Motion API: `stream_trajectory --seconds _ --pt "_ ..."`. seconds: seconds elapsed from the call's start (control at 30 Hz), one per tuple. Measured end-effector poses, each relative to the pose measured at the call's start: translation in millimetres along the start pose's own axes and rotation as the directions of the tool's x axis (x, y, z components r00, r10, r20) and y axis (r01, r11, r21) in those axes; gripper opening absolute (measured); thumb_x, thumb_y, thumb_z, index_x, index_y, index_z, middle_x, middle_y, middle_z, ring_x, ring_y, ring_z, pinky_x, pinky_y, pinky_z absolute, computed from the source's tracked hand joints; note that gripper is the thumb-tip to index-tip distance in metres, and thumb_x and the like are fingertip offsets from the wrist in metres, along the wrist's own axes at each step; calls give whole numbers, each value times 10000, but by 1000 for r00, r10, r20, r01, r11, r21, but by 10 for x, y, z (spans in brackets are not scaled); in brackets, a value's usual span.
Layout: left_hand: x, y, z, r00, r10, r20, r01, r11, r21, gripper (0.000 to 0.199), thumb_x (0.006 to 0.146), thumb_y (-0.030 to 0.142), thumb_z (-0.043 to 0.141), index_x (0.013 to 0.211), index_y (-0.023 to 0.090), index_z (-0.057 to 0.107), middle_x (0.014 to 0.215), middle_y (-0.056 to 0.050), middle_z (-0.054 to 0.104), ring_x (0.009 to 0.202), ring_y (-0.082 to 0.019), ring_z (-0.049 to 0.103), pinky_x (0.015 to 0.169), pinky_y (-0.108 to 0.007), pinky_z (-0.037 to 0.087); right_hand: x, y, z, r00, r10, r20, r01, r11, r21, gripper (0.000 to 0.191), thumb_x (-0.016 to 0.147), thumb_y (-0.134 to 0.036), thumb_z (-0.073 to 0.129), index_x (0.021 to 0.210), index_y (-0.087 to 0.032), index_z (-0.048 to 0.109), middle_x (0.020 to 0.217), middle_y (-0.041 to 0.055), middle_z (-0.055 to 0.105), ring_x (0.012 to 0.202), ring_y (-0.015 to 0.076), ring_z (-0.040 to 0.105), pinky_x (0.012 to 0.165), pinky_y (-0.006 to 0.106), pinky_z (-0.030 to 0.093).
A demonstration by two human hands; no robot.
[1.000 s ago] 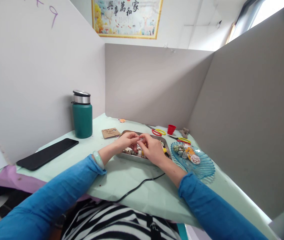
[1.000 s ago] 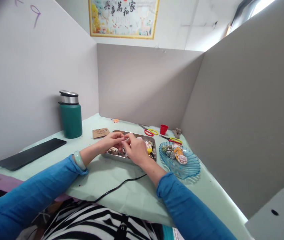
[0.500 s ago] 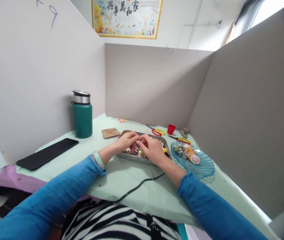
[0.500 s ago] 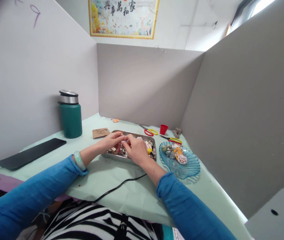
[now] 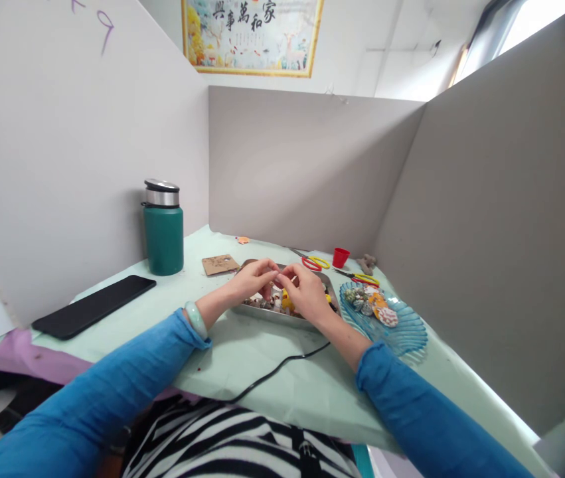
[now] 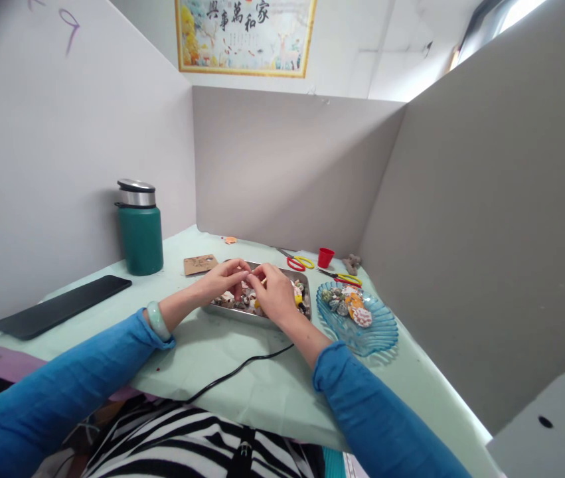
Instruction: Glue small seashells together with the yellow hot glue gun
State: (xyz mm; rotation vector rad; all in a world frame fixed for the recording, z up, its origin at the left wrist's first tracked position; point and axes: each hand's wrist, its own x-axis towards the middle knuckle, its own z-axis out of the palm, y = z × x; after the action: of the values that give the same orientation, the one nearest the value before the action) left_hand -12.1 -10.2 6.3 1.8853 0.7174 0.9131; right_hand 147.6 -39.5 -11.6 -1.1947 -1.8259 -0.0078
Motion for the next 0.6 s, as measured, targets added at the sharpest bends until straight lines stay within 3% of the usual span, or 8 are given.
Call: stream_trajectory --seconds 0.27,0.6 --pt "-4 8 6 1000 4 29 -1 995 -100 301 773 411 545 868 141 452 634 18 579 464 -73 552 466 -189 413 5 -28 -10 1000 -1 7 0 995 101 188 833 -358 466 793 -190 541 740 4 615 655 116 543 612 225 385" --pt "0 -44 -33 994 29 103 -17 993 -120 296 786 396 547 881 127 469 501 30 557 457 -89 556 470 -186 386 10 6 -12 998 20 57 -29 989 146 155 831 -341 466 788 -199 512 698 -7 604 647 125 545 612 233 397"
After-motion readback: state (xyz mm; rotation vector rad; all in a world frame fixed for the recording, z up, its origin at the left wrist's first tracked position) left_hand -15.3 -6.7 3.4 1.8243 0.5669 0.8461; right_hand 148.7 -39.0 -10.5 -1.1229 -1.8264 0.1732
